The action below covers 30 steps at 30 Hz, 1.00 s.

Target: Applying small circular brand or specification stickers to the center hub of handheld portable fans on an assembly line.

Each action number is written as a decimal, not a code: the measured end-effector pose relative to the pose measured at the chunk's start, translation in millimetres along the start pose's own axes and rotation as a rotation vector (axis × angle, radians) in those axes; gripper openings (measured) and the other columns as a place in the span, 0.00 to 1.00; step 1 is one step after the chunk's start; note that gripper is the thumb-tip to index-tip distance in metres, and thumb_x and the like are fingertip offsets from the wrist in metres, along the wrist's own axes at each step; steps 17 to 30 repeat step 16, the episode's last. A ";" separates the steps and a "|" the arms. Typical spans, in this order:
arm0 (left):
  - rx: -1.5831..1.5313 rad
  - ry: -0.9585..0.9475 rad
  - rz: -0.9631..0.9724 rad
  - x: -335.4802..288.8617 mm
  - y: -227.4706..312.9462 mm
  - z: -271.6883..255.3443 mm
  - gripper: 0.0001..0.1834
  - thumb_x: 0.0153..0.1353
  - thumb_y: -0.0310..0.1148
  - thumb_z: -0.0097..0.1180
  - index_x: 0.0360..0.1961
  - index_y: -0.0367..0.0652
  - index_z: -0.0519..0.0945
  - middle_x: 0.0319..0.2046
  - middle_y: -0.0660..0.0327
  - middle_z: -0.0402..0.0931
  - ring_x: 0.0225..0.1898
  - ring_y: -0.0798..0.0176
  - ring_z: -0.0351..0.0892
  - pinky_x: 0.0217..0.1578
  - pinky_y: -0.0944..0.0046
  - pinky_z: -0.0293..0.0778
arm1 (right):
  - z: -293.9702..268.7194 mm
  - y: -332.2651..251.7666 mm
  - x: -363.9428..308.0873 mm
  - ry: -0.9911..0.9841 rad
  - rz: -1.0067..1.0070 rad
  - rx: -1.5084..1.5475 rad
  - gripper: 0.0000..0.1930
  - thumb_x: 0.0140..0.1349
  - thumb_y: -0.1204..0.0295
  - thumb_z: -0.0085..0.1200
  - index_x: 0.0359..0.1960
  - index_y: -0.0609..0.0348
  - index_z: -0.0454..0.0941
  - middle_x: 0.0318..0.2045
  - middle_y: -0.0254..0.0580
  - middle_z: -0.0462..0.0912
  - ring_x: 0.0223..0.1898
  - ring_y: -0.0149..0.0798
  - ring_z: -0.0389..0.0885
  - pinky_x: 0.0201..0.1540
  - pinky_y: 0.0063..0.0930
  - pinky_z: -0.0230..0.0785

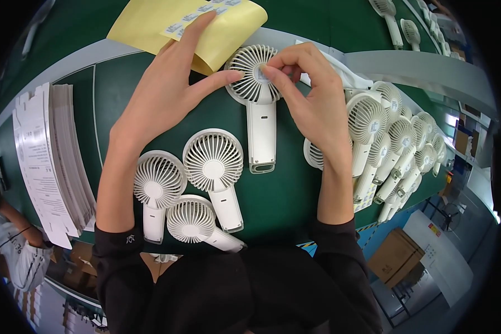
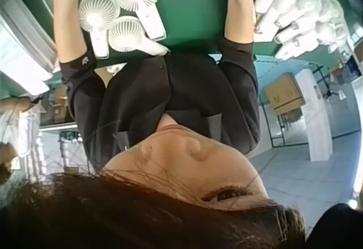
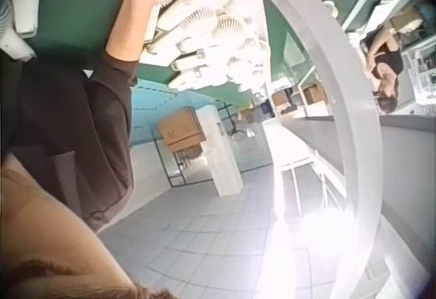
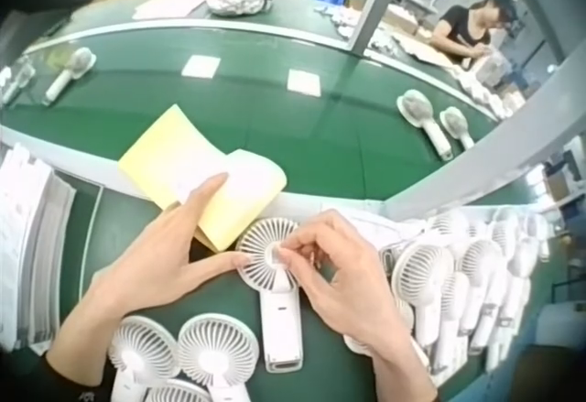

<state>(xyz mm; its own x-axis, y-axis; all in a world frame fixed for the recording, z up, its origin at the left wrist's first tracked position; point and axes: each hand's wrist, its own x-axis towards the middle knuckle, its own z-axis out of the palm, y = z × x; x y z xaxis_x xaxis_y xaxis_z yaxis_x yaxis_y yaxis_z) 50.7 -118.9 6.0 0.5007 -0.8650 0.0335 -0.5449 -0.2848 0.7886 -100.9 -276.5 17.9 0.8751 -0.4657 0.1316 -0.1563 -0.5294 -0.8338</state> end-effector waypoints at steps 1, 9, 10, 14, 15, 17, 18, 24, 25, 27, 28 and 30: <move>-0.004 -0.006 -0.005 0.2 -0.1 -0.1 0.43 0.59 0.44 0.67 0.71 0.50 0.59 0.59 0.47 0.72 0.57 0.49 0.75 0.57 0.58 0.68 | 0.0 0.2 0.4 0.000 -0.012 -0.010 0.05 0.59 0.76 0.62 0.35 0.64 0.80 0.31 0.40 0.77 0.31 0.35 0.76 0.34 0.27 0.69; 0.000 -0.018 -0.026 -0.8 -1.0 -0.3 0.43 0.59 0.45 0.66 0.71 0.50 0.59 0.58 0.46 0.73 0.56 0.49 0.75 0.57 0.57 0.68 | 3.1 1.9 -1.4 0.021 -0.040 -0.006 0.05 0.58 0.79 0.63 0.34 0.63 0.79 0.32 0.34 0.77 0.30 0.29 0.70 0.35 0.22 0.66; -0.001 -0.015 -0.020 -1.3 -2.1 0.2 0.42 0.60 0.45 0.66 0.71 0.50 0.59 0.58 0.46 0.73 0.56 0.49 0.75 0.57 0.57 0.68 | 4.3 2.2 -2.3 0.024 -0.033 -0.001 0.06 0.58 0.78 0.63 0.35 0.63 0.79 0.33 0.34 0.77 0.31 0.30 0.70 0.36 0.23 0.66; 0.037 -0.003 0.019 -1.2 -9.2 -1.0 0.43 0.59 0.46 0.66 0.71 0.50 0.59 0.59 0.46 0.73 0.57 0.48 0.74 0.58 0.57 0.68 | 4.3 2.1 -1.3 0.044 -0.109 -0.268 0.09 0.58 0.75 0.65 0.38 0.61 0.80 0.37 0.34 0.75 0.36 0.33 0.71 0.39 0.26 0.67; 0.035 -0.013 -0.003 -1.4 -8.9 -1.2 0.43 0.59 0.47 0.66 0.72 0.50 0.59 0.60 0.45 0.72 0.59 0.47 0.73 0.59 0.56 0.67 | 3.9 -0.2 -1.6 0.054 -0.050 -0.264 0.12 0.58 0.73 0.65 0.43 0.60 0.78 0.39 0.36 0.75 0.37 0.34 0.71 0.41 0.26 0.67; 0.041 -0.032 -0.032 -1.5 -8.0 -1.4 0.44 0.59 0.48 0.66 0.72 0.50 0.58 0.61 0.45 0.71 0.62 0.46 0.71 0.61 0.56 0.66 | 3.9 -4.1 -3.9 0.069 0.030 -0.281 0.16 0.59 0.70 0.65 0.47 0.59 0.77 0.41 0.38 0.75 0.38 0.35 0.71 0.42 0.27 0.67; 0.041 -0.032 -0.032 -1.5 -8.0 -1.4 0.44 0.59 0.48 0.66 0.72 0.50 0.58 0.61 0.45 0.71 0.62 0.46 0.71 0.61 0.56 0.66 | 3.9 -4.1 -3.9 0.069 0.030 -0.281 0.16 0.59 0.70 0.65 0.47 0.59 0.77 0.41 0.38 0.75 0.38 0.35 0.71 0.42 0.27 0.67; 0.041 -0.032 -0.032 -1.5 -8.0 -1.4 0.44 0.59 0.48 0.66 0.72 0.50 0.58 0.61 0.45 0.71 0.62 0.46 0.71 0.61 0.56 0.66 | 3.9 -4.1 -3.9 0.069 0.030 -0.281 0.16 0.59 0.70 0.65 0.47 0.59 0.77 0.41 0.38 0.75 0.38 0.35 0.71 0.42 0.27 0.67; 0.041 -0.032 -0.032 -1.5 -8.0 -1.4 0.44 0.59 0.48 0.66 0.72 0.50 0.58 0.61 0.45 0.71 0.62 0.46 0.71 0.61 0.56 0.66 | 3.9 -4.1 -3.9 0.069 0.030 -0.281 0.16 0.59 0.70 0.65 0.47 0.59 0.77 0.41 0.38 0.75 0.38 0.35 0.71 0.42 0.27 0.67; 0.041 -0.032 -0.032 -1.5 -8.0 -1.4 0.44 0.59 0.48 0.66 0.72 0.50 0.58 0.61 0.45 0.71 0.62 0.46 0.71 0.61 0.56 0.66 | 3.9 -4.1 -3.9 0.069 0.030 -0.281 0.16 0.59 0.70 0.65 0.47 0.59 0.77 0.41 0.38 0.75 0.38 0.35 0.71 0.42 0.27 0.67; 0.041 -0.032 -0.032 -1.5 -8.0 -1.4 0.44 0.59 0.48 0.66 0.72 0.50 0.58 0.61 0.45 0.71 0.62 0.46 0.71 0.61 0.56 0.66 | 3.9 -4.1 -3.9 0.069 0.030 -0.281 0.16 0.59 0.70 0.65 0.47 0.59 0.77 0.41 0.38 0.75 0.38 0.35 0.71 0.42 0.27 0.67; 0.041 -0.032 -0.032 -1.5 -8.0 -1.4 0.44 0.59 0.48 0.66 0.72 0.50 0.58 0.61 0.45 0.71 0.62 0.46 0.71 0.61 0.56 0.66 | 3.9 -4.1 -3.9 0.069 0.030 -0.281 0.16 0.59 0.70 0.65 0.47 0.59 0.77 0.41 0.38 0.75 0.38 0.35 0.71 0.42 0.27 0.67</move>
